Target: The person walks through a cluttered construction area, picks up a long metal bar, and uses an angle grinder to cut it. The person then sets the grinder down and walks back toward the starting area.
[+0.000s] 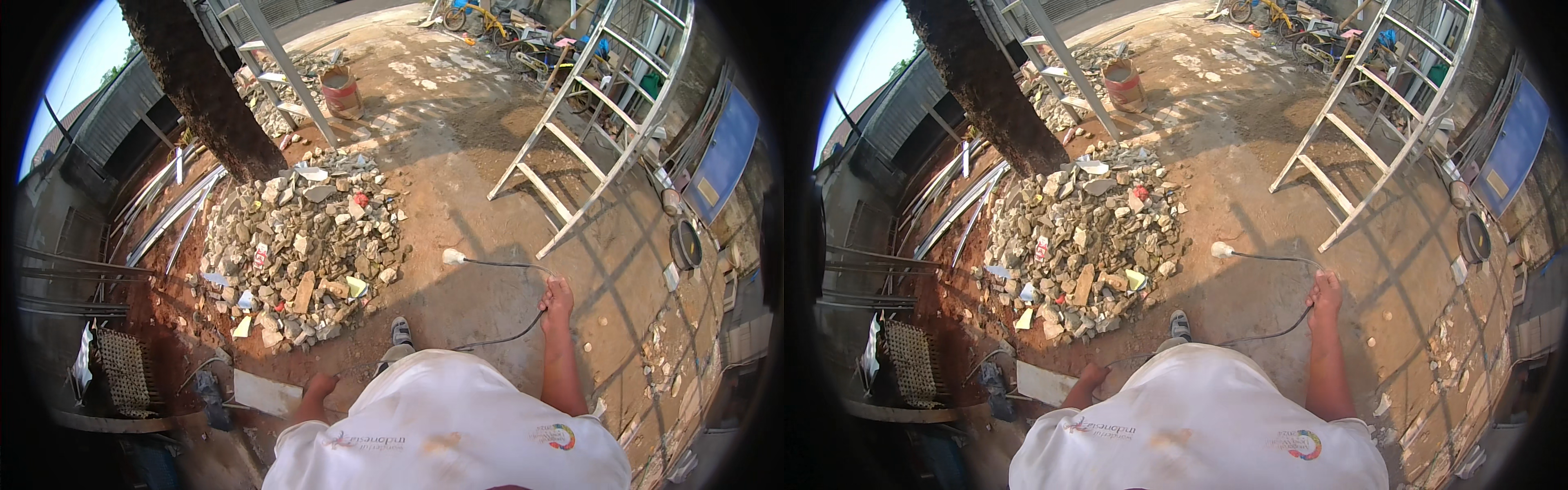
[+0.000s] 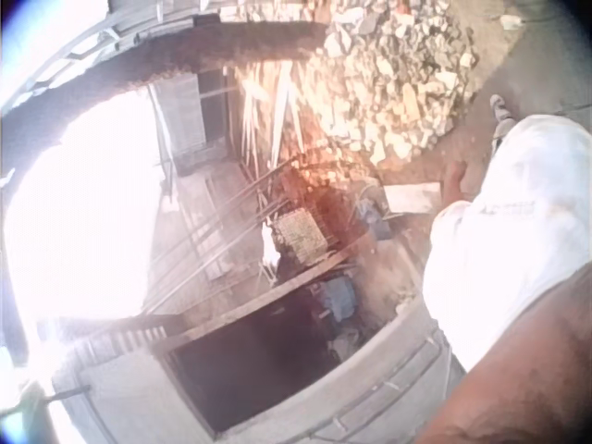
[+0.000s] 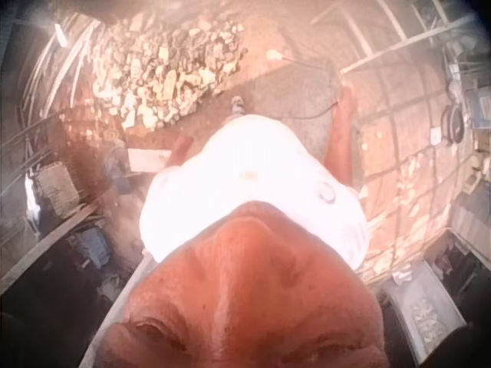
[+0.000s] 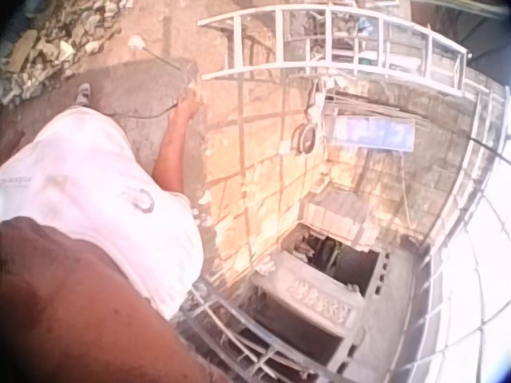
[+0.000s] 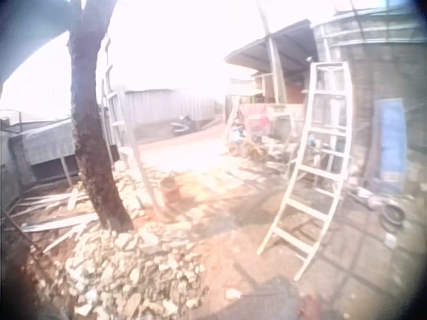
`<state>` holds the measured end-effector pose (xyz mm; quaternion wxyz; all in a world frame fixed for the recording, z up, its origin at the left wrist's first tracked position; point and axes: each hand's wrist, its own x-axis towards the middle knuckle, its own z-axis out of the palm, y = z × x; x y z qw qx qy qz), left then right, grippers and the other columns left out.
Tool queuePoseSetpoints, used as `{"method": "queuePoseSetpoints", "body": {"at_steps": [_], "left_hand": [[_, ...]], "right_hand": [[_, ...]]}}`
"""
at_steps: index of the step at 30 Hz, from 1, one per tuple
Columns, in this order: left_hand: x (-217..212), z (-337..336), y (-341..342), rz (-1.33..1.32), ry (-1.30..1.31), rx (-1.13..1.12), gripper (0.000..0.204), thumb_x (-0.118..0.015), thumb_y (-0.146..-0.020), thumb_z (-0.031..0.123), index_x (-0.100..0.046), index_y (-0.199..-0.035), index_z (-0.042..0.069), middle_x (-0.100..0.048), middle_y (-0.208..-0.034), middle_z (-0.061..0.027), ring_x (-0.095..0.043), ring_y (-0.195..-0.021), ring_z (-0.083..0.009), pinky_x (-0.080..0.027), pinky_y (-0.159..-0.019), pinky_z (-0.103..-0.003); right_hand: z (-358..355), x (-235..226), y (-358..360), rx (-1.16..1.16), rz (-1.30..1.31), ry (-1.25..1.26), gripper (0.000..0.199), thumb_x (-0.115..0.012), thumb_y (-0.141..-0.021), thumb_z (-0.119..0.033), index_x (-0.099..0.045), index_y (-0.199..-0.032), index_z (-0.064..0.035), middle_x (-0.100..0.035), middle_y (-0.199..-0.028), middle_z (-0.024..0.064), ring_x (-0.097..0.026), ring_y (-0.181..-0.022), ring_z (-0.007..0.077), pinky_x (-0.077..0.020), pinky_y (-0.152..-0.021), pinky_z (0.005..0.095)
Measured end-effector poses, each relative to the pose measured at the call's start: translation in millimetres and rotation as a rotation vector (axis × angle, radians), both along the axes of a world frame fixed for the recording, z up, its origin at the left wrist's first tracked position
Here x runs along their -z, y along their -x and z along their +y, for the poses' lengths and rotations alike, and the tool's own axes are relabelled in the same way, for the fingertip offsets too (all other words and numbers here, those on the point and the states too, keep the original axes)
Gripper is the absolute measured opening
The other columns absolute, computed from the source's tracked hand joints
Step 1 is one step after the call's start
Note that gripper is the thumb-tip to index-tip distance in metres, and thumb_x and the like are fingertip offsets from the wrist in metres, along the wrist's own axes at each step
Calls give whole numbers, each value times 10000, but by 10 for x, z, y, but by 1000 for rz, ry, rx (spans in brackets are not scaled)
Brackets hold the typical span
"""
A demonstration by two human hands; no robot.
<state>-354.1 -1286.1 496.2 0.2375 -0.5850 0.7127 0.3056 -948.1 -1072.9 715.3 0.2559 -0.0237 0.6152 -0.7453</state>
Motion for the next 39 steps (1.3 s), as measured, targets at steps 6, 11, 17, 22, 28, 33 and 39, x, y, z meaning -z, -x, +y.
{"method": "queuePoseSetpoints", "body": {"at_steps": [6, 11, 17, 22, 28, 33, 39], "left_hand": [[-114, -1559, 952, 155, 107, -52, 569, -642, -868, 523, -720, -945, -35, -690, -943, -276, -664, -956, -421, -518, -849, -472], [-664, -2721, 1701, 215, 112, -13, 522, -643, -881, 498, -724, -910, -17, -693, -906, -268, -674, -918, -413, -529, -799, -461], [-306, -3467, 2412, 236, 140, 21, 489, -626, -895, 490, -719, -993, 20, -702, -959, -239, -672, -945, -398, -529, -814, -456], [287, -3773, 2609, 45, -51, 148, 540, -565, -897, 543, -734, -982, 38, -702, -992, -234, -672, -988, -362, -529, -837, -424], [188, -3886, 3675, 114, 30, 49, 475, -652, -864, 450, -723, -995, -1, -719, -957, -199, -690, -901, -342, -533, -817, -410], [30, -4404, 4459, 251, 9, -100, 554, -621, -865, 491, -707, -970, -47, -681, -965, -290, -663, -953, -427, -515, -837, -472], [183, -5402, 5185, 91, -22, 64, 526, -606, -877, 482, -717, -855, -32, -692, -823, -250, -679, -804, -410, -528, -750, -474]], "right_hand": [[-852, -75, 139, 410, -103, 38, 244, -490, -1013, -306, -559, -1069, -78, -407, -627, -20, -372, -486, 77, -330, -427, 258], [-1401, -78, 538, 281, -73, -32, 209, -467, -1015, -288, -548, -1078, -106, -415, -641, -13, -388, -510, 93, -343, -455, 257], [-1465, 366, 1459, 488, -142, -103, 149, -511, -974, -266, -549, -1038, -137, -393, -623, -29, -365, -483, 89, -326, -438, 262], [-1896, 823, 2201, 185, -200, -125, 227, -544, -967, -336, -572, -1053, -128, -344, -557, -37, -325, -434, 87, -300, -414, 267], [-3106, 982, 2970, -246, -154, -211, 363, -518, -1004, -365, -608, -1138, -40, -393, -558, -27, -368, -441, 82, -329, -411, 276], [-4064, 723, 3472, -427, -163, -206, 338, -523, -1003, -312, -606, -1160, -24, -421, -583, -22, -395, -453, 79, -389, -431, 266], [-4793, 694, 4111, -377, -140, -211, 348, -511, -991, -306, -622, -1136, -10, -410, -572, -39, -380, -458, 70, -387, -444, 260]]}}
